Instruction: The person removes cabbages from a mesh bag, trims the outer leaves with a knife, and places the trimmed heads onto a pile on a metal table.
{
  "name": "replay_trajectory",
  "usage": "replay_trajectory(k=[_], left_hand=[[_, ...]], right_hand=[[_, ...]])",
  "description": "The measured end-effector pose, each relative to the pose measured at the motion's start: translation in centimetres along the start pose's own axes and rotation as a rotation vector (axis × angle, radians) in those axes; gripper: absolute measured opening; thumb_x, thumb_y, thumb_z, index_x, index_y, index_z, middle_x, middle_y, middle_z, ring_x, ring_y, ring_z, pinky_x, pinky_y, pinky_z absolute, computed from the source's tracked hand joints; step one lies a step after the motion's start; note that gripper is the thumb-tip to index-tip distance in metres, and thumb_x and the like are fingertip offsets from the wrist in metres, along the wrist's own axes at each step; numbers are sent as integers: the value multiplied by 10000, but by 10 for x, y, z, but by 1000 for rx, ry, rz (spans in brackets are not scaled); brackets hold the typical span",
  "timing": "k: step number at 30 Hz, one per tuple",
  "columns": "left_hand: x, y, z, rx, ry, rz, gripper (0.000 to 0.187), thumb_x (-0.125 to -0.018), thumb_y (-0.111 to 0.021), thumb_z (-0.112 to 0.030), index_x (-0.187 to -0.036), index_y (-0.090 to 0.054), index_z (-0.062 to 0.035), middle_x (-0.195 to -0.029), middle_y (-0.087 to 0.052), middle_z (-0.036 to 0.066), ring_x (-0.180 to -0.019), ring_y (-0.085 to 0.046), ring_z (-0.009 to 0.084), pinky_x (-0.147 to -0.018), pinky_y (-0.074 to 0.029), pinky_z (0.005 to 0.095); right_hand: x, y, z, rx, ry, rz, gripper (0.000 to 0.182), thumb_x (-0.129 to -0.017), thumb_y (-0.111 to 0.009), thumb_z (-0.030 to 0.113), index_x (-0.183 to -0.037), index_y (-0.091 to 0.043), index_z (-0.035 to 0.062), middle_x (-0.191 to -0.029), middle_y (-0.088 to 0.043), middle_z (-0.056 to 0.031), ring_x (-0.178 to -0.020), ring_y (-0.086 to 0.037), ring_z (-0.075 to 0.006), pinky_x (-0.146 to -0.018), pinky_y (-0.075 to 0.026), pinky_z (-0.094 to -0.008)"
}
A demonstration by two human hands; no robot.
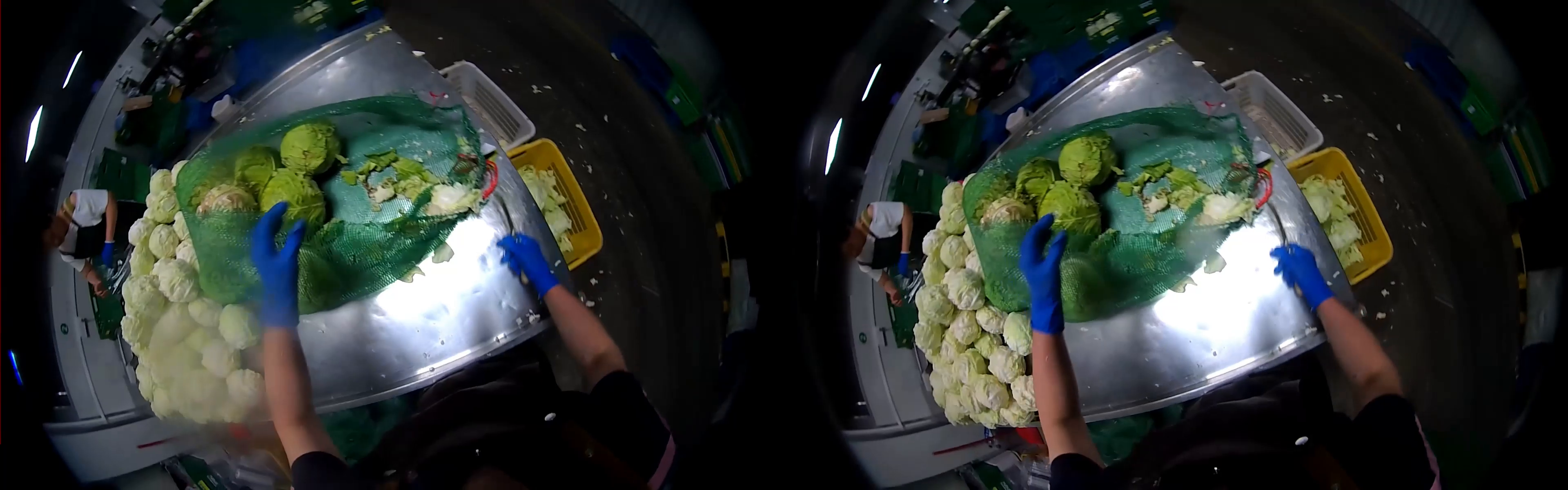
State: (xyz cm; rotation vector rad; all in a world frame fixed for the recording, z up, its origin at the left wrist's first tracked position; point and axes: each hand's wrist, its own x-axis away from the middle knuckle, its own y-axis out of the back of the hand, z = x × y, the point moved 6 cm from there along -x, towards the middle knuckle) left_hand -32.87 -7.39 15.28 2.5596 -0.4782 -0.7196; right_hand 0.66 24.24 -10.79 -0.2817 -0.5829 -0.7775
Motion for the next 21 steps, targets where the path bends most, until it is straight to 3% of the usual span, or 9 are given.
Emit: replay_trajectory(k=[1,4,10,11,14,17,19,21], left_hand=[[-15,-16,5,-5,27,25,400,-795,-748,-100,-1169,-628,-29,-1142,-640,103,-1057,-594,207,-937,-452,340],[-72,-42,67,38,181,29,461,-793,-761,-242,-1167,-629,-7,-1150,-641,145,-1055,-607,231,-913,-463,339],[-173,-82,147,-514,266,102,723,-740,-729,-507,-1216,-592,21,-1195,-604,236,-1098,-587,360,-941,-451,411],[-184,-91,157,-450,321,122,788,-742,-702,-539,-1249,-555,45,-1203,-590,262,-1134,-560,389,-965,-432,430],[-208,-132,198,-381,126,161,897,-729,-695,-584,-1336,-469,36,-1379,-434,284,-1268,-436,401,-1027,-384,432],[-169,-155,115,-740,196,91,956,-713,-687,-627,-1379,-420,5,-1460,-324,271,-1338,-322,435,-1063,-317,503],[-114,-179,91,-833,-7,117,942,-700,-688,-643,-1375,-419,-44,-1490,-277,255,-1349,-254,487,-1064,-231,599],[-58,-193,50,-878,-168,280,850,-706,-730,-558,-1349,-454,-76,-1453,-331,221,-1332,-302,447,-1063,-240,577]], right_hand=[[2,-2,-13,9,20,-3,194,-856,-656,281,-826,-638,90,-600,-586,-47,-391,-435,-96,-363,-339,-240],[11,-6,-7,46,10,-61,154,-864,-627,225,-848,-665,77,-599,-586,-39,-404,-430,-74,-373,-325,-226],[9,-4,-11,21,146,-142,143,-886,-588,151,-827,-666,46,-585,-563,-15,-461,-447,-58,-438,-335,-212],[9,-5,-12,19,163,-154,151,-891,-581,146,-827,-663,37,-585,-563,-15,-468,-457,-59,-442,-340,-213],[11,-7,-4,-1,195,-173,171,-911,-562,127,-822,-655,13,-589,-565,-11,-507,-508,-65,-480,-375,-214],[18,-9,4,28,153,-154,153,-906,-572,111,-833,-657,6,-626,-590,-19,-533,-547,-83,-507,-415,-223],[17,-8,4,68,157,-147,130,-891,-591,91,-854,-660,-13,-691,-633,-37,-567,-599,-109,-540,-470,-241],[18,-10,4,2,131,-162,116,-884,-606,90,-871,-665,-8,-695,-635,-38,-570,-602,-109,-540,-468,-242]])
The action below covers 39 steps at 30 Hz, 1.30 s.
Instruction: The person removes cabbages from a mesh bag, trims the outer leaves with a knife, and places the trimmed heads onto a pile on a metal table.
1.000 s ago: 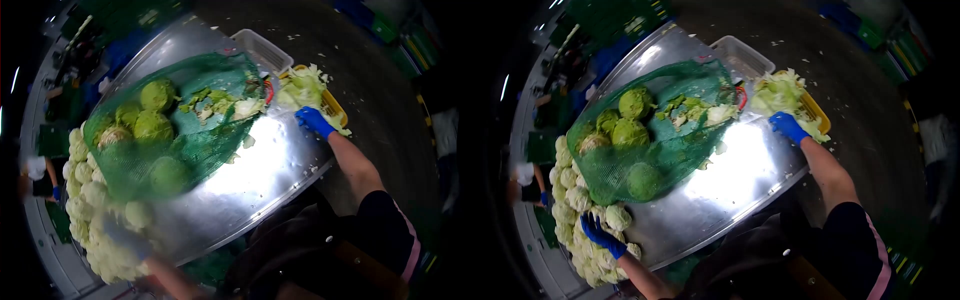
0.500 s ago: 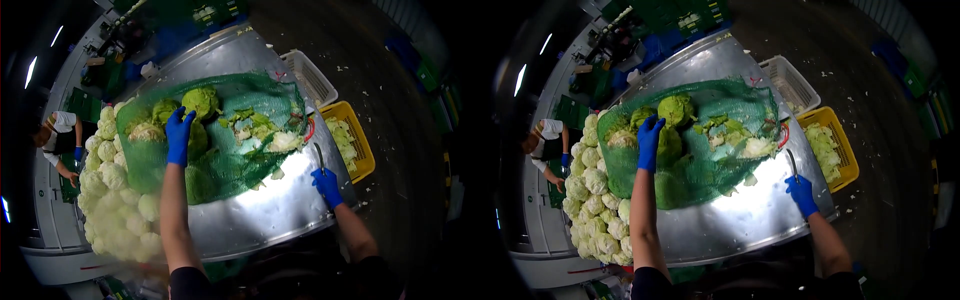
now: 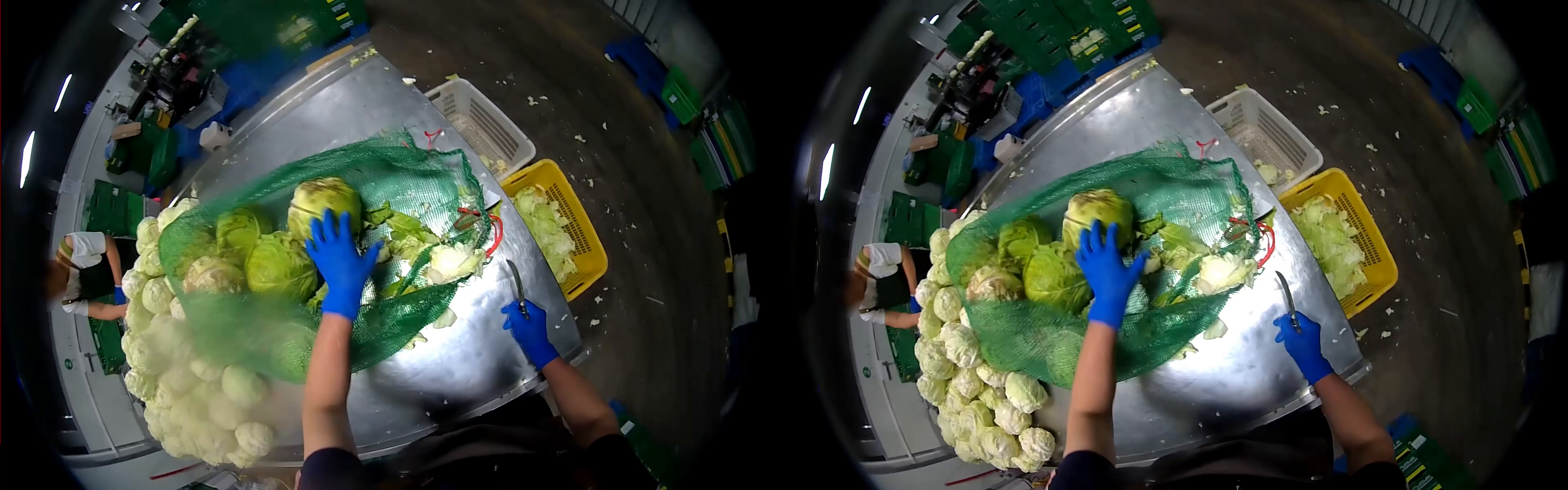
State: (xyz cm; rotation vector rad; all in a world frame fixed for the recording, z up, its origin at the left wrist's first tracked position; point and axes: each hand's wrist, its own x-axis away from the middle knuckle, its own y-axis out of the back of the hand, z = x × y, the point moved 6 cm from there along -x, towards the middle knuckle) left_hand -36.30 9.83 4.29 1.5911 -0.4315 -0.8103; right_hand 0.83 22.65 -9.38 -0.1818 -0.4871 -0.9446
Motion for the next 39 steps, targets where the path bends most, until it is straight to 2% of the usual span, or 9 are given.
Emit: replay_trajectory(k=[4,7,8,9,13,20,27,35,39], left_hand=[[56,16,-2,606,181,-281,701,-812,-723,-333,-1386,-417,-69,-1425,-366,198,-1332,-339,323,-1091,-270,445],[61,-27,22,981,428,-389,694,-848,-700,-263,-1419,-369,-49,-1437,-356,201,-1338,-329,295,-1098,-279,397],[54,-44,28,1135,510,-350,682,-870,-677,-252,-1432,-351,-47,-1438,-358,193,-1331,-337,287,-1097,-282,393],[44,-57,31,1289,591,-307,670,-892,-655,-242,-1445,-333,-44,-1440,-359,185,-1325,-345,279,-1095,-285,389],[0,-64,-4,1718,535,116,609,-908,-603,-174,-1446,-348,-43,-1394,-430,134,-1252,-434,223,-1052,-347,337],[-15,-60,-36,1611,379,72,715,-737,-725,-92,-1370,-399,-26,-1335,-461,143,-1223,-453,259,-1040,-361,360],[74,65,-71,1285,139,-98,899,-657,-817,-180,-1409,-348,-29,-1407,-381,136,-1317,-359,286,-1117,-269,407],[256,51,-121,1427,432,15,1087,-611,-894,-200,-1454,-235,-9,-1393,-322,141,-1309,-349,280,-1091,-320,404],[267,36,-142,1387,469,29,900,-625,-856,-117,-1377,-388,45,-1254,-545,128,-1140,-535,228,-974,-456,362]], right_hand=[[-7,-29,67,7,192,26,137,-887,-642,109,-951,-672,-9,-766,-665,-35,-701,-638,-89,-644,-521,-242],[-59,-90,122,28,469,196,469,-860,-695,109,-1277,-516,-5,-1198,-622,-102,-979,-615,-113,-788,-522,-258],[-83,-111,127,-87,542,251,630,-837,-727,166,-1369,-429,7,-1276,-569,-95,-925,-601,-100,-700,-517,-238],[-89,-124,142,-57,253,308,781,-804,-760,251,-1431,-349,31,-1293,-541,-98,-839,-579,-90,-596,-487,-221],[-111,-146,117,-287,-3,325,783,-776,-770,287,-1426,-376,99,-912,-562,9,-550,-469,-52,-448,-382,-206],[-115,-137,102,-361,-64,259,263,-810,-760,259,-858,-532,139,-575,-469,30,-436,-419,-71,-390,-324,-229],[-6,-92,102,-332,-127,401,357,-816,-720,217,-1130,-597,101,-603,-522,30,-468,-453,-52,-417,-358,-208],[81,-4,37,-179,-132,485,590,-790,-769,273,-1309,-544,106,-610,-495,53,-492,-435,-31,-441,-380,-196],[78,15,-20,-60,-233,462,539,-841,-725,216,-1333,-544,91,-676,-524,74,-510,-418,-17,-457,-363,-200]])
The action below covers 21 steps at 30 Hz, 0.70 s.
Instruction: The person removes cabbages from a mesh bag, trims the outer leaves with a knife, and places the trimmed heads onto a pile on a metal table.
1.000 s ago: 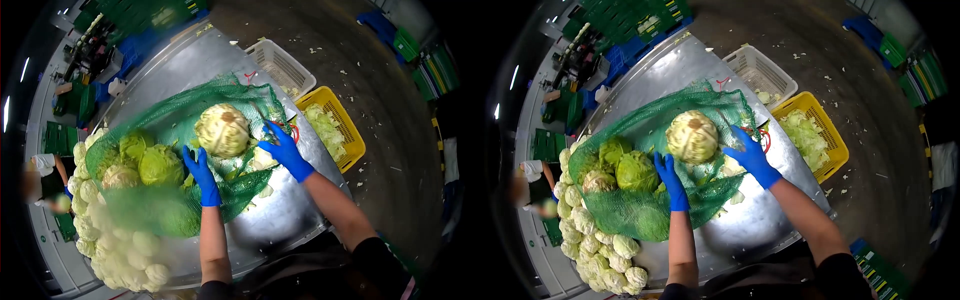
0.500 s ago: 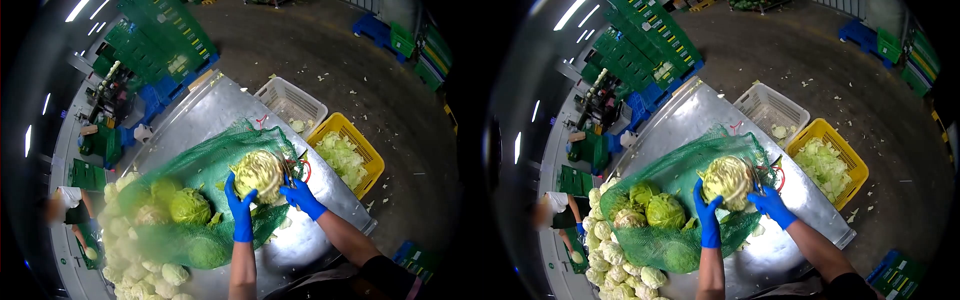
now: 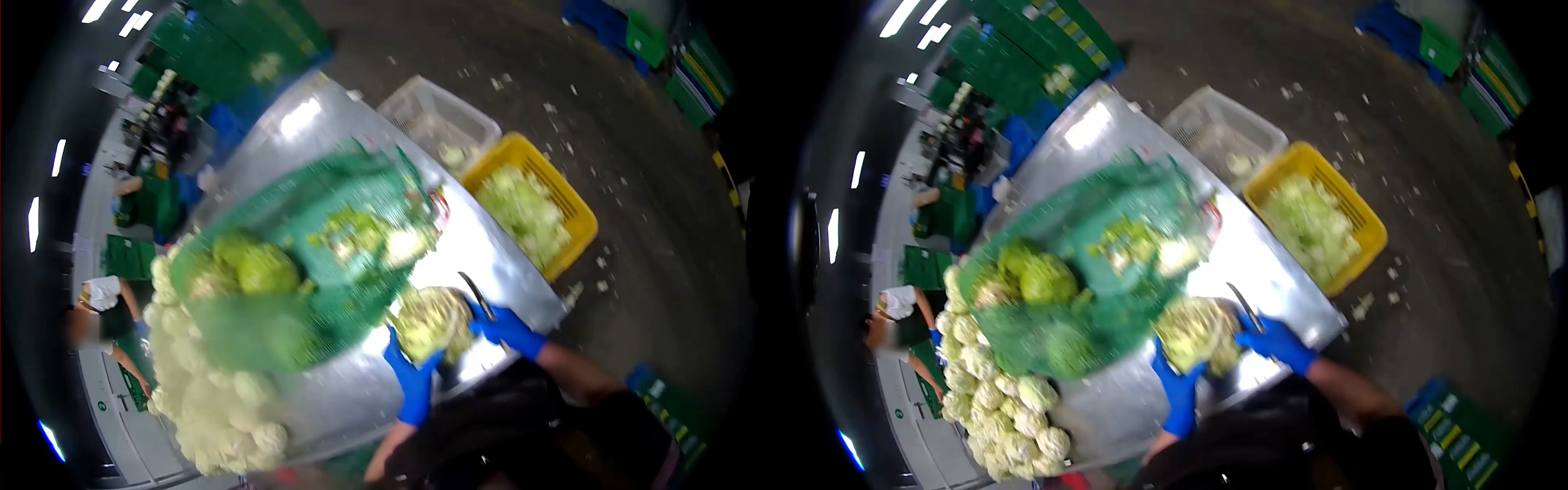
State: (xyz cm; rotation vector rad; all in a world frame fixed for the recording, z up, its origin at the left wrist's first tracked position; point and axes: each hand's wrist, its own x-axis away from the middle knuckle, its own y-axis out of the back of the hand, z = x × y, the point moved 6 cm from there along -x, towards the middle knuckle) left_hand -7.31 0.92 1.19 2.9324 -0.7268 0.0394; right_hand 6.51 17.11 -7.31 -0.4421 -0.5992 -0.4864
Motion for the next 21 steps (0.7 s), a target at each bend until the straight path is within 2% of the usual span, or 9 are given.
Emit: replay_trajectory(k=[3,4,5,6,8,10,12,17,21], left_hand=[[-27,-12,0,-97,66,161,890,-603,-880,-159,-1334,-419,51,-1224,-544,159,-1094,-553,246,-937,-479,365],[-27,-4,12,-344,-104,19,881,-609,-876,-155,-1323,-402,46,-1255,-496,167,-1125,-524,250,-963,-458,375],[-30,-10,7,-415,-99,53,912,-613,-870,-144,-1340,-346,26,-1295,-432,162,-1172,-480,256,-999,-427,379],[-30,-26,0,-177,10,80,944,-620,-859,-126,-1365,-293,-2,-1323,-394,155,-1203,-448,257,-1023,-402,373],[-34,-38,-3,-125,41,80,1003,-592,-889,-135,-1371,-268,-23,-1305,-394,146,-1198,-440,248,-1033,-388,368],[-31,-44,-4,-85,96,34,984,-603,-878,-109,-1369,-268,-20,-1316,-397,157,-1202,-444,249,-1034,-391,367],[-30,-42,0,-95,83,41,973,-621,-863,-91,-1377,-256,-12,-1326,-389,161,-1205,-444,254,-1035,-392,369],[-30,-41,-2,-101,93,65,976,-632,-841,-69,-1394,-234,-9,-1338,-382,160,-1214,-440,259,-1039,-389,369],[-31,-42,1,-65,109,75,992,-637,-844,-78,-1407,-222,-9,-1354,-366,156,-1231,-423,258,-1050,-376,368]], right_hand=[[0,9,12,116,35,-143,436,-853,-708,314,-1229,-596,125,-637,-547,31,-440,-441,-50,-406,-367,-212],[9,17,33,332,97,-226,420,-847,-713,319,-1162,-577,75,-725,-606,-29,-550,-552,-103,-511,-463,-254],[7,24,32,463,571,-407,446,-835,-720,305,-1151,-544,43,-888,-647,-86,-769,-636,-167,-701,-516,-310],[21,26,49,489,573,-431,390,-855,-690,253,-1143,-542,35,-1034,-643,-119,-958,-633,-245,-844,-491,-349],[37,27,71,593,868,-480,299,-895,-627,196,-1149,-541,62,-1051,-651,-130,-922,-649,-289,-794,-506,-353],[43,22,68,654,635,-399,248,-928,-571,188,-1146,-530,78,-1011,-656,-150,-890,-647,-341,-749,-515,-377],[34,19,56,803,483,-320,243,-948,-529,268,-1078,-497,65,-878,-659,-189,-777,-632,-407,-632,-504,-457],[27,10,56,953,384,-200,256,-924,-517,272,-1032,-462,46,-782,-622,-253,-702,-614,-442,-598,-485,-518],[8,9,50,1044,357,-121,283,-889,-520,247,-1031,-474,6,-791,-625,-252,-709,-624,-429,-614,-496,-512]])
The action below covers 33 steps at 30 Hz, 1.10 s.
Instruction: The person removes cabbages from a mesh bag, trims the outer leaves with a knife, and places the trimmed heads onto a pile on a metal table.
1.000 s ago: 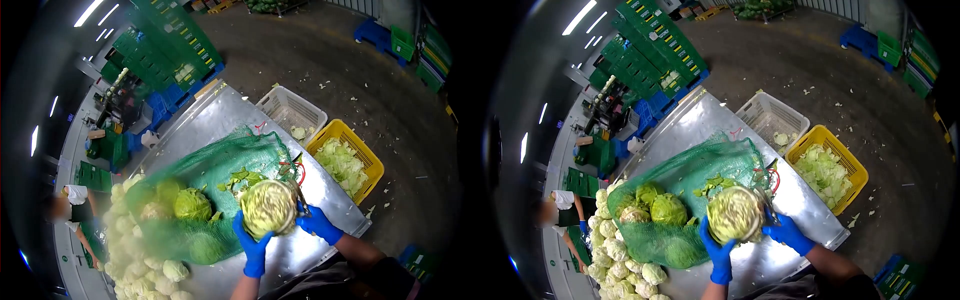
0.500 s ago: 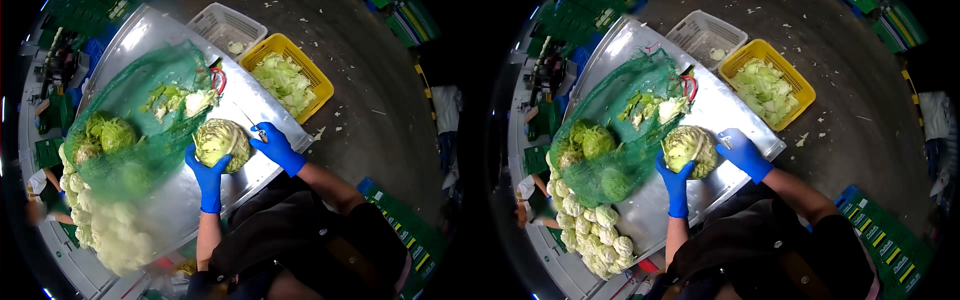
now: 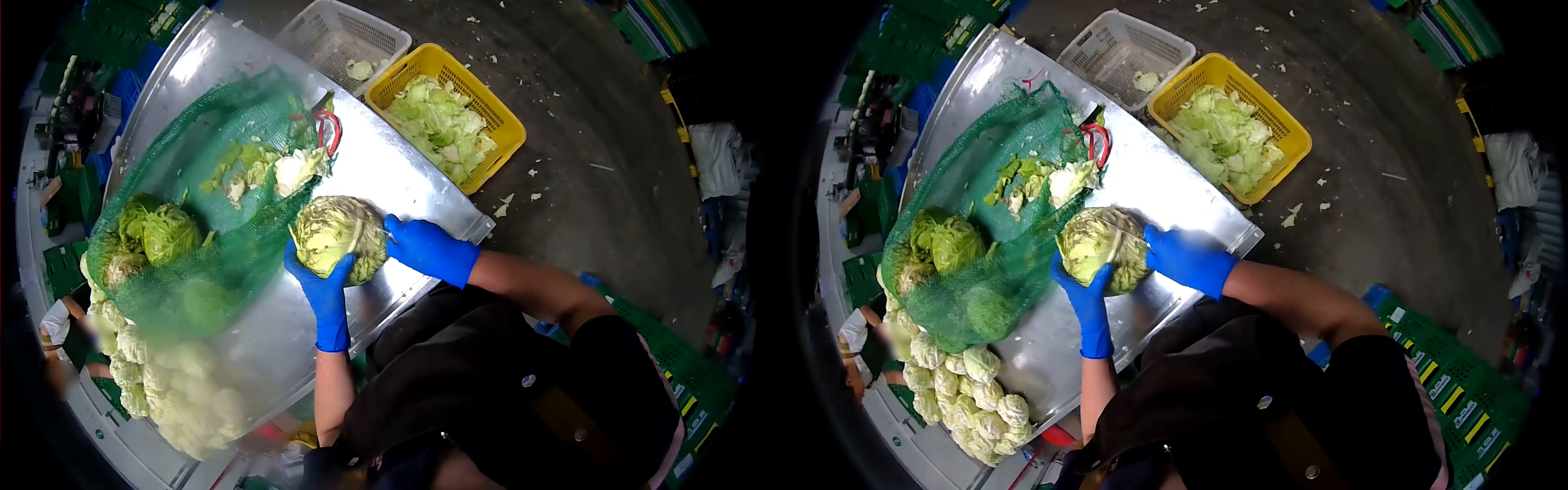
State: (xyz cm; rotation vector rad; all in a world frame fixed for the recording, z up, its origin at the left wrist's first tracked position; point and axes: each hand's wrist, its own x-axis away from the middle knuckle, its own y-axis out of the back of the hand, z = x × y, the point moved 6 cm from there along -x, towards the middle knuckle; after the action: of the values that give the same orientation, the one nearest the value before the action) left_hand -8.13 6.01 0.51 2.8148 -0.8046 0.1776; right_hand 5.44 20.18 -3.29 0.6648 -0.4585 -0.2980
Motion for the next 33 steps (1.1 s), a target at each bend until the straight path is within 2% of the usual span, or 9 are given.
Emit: replay_trajectory(k=[8,12,15,20,23,24,28,32,33], left_hand=[[-4,-7,-6,-69,39,-35,1014,-635,-866,-119,-1414,-226,-7,-1358,-354,158,-1247,-398,253,-1061,-356,365],[-5,-7,-11,-53,26,-56,976,-633,-865,-141,-1382,-255,-3,-1321,-385,160,-1218,-426,260,-1046,-370,369],[0,-2,-2,10,-32,-65,1015,-602,-879,-109,-1395,-252,-18,-1354,-374,157,-1235,-429,261,-1046,-392,377],[16,12,15,37,-189,37,1161,-550,-907,-175,-1451,-188,-32,-1441,-309,134,-1312,-358,280,-1104,-326,399],[46,6,13,90,-262,-62,1166,-577,-896,-257,-1467,-179,-26,-1443,-306,157,-1319,-355,283,-1094,-334,413],[59,-1,16,97,-190,-130,1132,-596,-883,-212,-1467,-183,-25,-1444,-305,156,-1310,-364,282,-1095,-330,412],[68,-8,16,127,-63,-309,1031,-642,-832,-81,-1456,-201,-17,-1439,-316,159,-1285,-388,277,-1093,-328,405],[61,14,26,128,-52,-323,960,-681,-805,-57,-1441,-221,-1,-1399,-373,168,-1264,-405,276,-1083,-324,395],[57,25,30,187,15,-304,876,-715,-782,-97,-1423,-277,5,-1378,-412,164,-1249,-426,271,-1070,-341,394]], right_hand=[[-21,7,-8,3,0,160,276,-849,-503,156,-1037,-495,-47,-861,-632,-267,-780,-633,-421,-691,-510,-480],[-49,-21,-19,145,15,296,412,-864,-542,198,-1209,-487,-20,-982,-658,-229,-930,-647,-382,-798,-524,-402],[-48,-15,-13,5,1,150,408,-843,-569,228,-1182,-507,9,-916,-654,-253,-809,-649,-412,-717,-522,-472],[-13,-39,-26,-313,170,-211,638,-922,-524,210,-1494,-242,192,-890,-650,-252,-759,-647,-417,-650,-504,-457],[21,-29,-11,-259,97,-319,690,-894,-536,125,-1500,-209,144,-978,-618,-293,-790,-638,-433,-663,-497,-460],[31,-11,9,-279,-70,-138,608,-899,-488,46,-1463,-261,31,-1279,-533,-250,-1109,-590,-351,-915,-479,-393],[45,-7,26,-268,-27,-190,610,-886,-480,7,-1455,-258,10,-1313,-507,-231,-1079,-608,-321,-909,-490,-370],[15,-36,-18,-198,47,-6,540,-893,-565,221,-1372,-402,31,-925,-655,-220,-765,-649,-365,-701,-529,-406],[8,-28,-30,-541,-179,137,361,-879,-584,287,-1137,-572,35,-749,-633,-205,-652,-616,-369,-610,-508,-431]])
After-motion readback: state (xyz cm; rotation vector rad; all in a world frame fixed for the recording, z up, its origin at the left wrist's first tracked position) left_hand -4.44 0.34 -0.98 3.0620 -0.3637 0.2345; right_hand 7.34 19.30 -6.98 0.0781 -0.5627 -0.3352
